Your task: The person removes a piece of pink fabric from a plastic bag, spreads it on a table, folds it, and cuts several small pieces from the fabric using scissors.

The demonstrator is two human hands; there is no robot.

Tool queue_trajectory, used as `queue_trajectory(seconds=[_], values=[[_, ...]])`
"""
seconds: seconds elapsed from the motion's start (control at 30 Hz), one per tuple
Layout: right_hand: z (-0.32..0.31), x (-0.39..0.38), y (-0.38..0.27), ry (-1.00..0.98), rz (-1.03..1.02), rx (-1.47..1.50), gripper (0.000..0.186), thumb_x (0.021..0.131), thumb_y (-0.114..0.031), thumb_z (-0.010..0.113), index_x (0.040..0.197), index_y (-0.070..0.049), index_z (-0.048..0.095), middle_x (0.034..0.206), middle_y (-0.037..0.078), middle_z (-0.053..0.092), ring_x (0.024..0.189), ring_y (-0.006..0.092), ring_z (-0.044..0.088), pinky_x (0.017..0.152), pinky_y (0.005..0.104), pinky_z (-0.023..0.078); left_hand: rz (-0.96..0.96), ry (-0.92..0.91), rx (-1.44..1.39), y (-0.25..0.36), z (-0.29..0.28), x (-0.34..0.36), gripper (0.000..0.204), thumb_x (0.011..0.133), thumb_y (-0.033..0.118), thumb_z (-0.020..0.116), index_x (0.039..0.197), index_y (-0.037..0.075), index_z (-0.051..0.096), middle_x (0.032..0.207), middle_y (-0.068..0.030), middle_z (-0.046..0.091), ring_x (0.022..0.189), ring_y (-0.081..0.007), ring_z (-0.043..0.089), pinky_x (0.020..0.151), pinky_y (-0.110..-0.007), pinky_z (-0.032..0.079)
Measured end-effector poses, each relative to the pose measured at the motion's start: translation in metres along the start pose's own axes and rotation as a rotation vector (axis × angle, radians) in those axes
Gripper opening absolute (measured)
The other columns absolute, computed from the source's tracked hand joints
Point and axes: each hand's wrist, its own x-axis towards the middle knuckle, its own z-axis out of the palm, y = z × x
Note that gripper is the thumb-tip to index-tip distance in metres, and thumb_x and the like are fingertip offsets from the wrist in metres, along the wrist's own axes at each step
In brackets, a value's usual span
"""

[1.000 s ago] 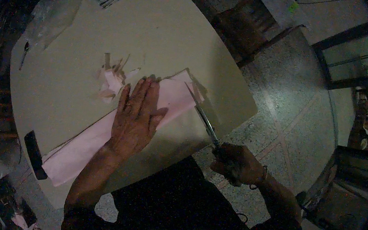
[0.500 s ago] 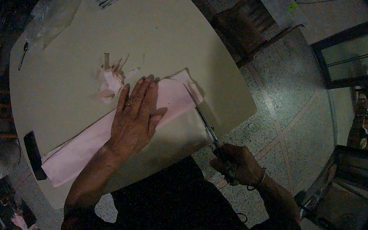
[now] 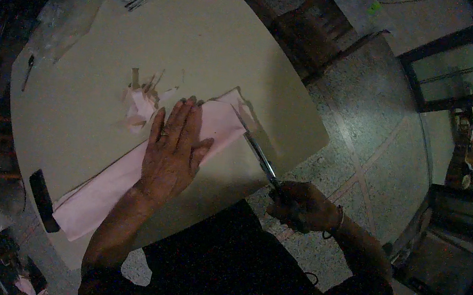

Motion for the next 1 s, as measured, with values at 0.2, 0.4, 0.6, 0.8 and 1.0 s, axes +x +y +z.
queue_trajectory(seconds=[0.2,0.4,0.6,0.8,1.0], values=[[-0.003,0.014,-0.017,0.019,0.004,-0.063,0.022,0.086,-0.020,0.070,0.084,-0.003,0.057,0.065,0.000,0.056,0.057,0.0082,0.051,0.050,0.0286,0.041,-0.016,0.000,0.008,-0.002,0.006,-0.002,0.067,0.092,0.032,0.053,0.144,-0.002,0.028,0.150,-0.0192,0.028,0.140,-0.0319,0.028,0.114,-0.054,0.017],[-0.006,0.020,-0.005,0.017,0.004,0.098,0.026,0.090,-0.029,0.063,0.086,-0.004,0.058,0.066,0.001,0.056,0.054,0.0085,0.052,0.047,0.0262,0.041,-0.026,-0.023,-0.012,0.000,0.003,-0.001,0.066,0.092,0.030,0.053,0.144,-0.002,0.028,0.150,-0.0200,0.029,0.140,-0.0330,0.028,0.113,-0.054,0.018],[-0.004,0.020,-0.020,0.050,0.020,0.018,0.023,0.090,-0.026,0.064,0.088,-0.003,0.059,0.066,0.002,0.057,0.050,0.0089,0.052,0.044,0.0253,0.040,-0.013,0.008,-0.021,-0.001,0.006,-0.001,0.065,0.092,0.029,0.053,0.143,-0.003,0.029,0.148,-0.0206,0.031,0.140,-0.0331,0.029,0.114,-0.054,0.017],[-0.001,0.023,-0.007,0.177,-0.223,-0.326,0.021,0.087,-0.021,0.068,0.084,-0.002,0.060,0.067,0.006,0.060,0.053,0.0118,0.056,0.049,0.0299,0.044,-0.014,-0.009,-0.019,-0.001,0.004,-0.001,0.065,0.091,0.028,0.054,0.143,-0.003,0.030,0.149,-0.0203,0.031,0.140,-0.0327,0.027,0.114,-0.053,0.017],[-0.002,0.026,0.002,0.184,-0.330,-0.509,0.022,0.080,-0.021,0.070,0.089,-0.004,0.062,0.079,0.012,0.063,0.071,0.0245,0.062,0.063,0.0376,0.050,-0.028,-0.001,-0.037,0.001,0.002,-0.001,0.065,0.091,0.028,0.055,0.143,-0.003,0.029,0.149,-0.0197,0.030,0.141,-0.0320,0.026,0.114,-0.053,0.016]])
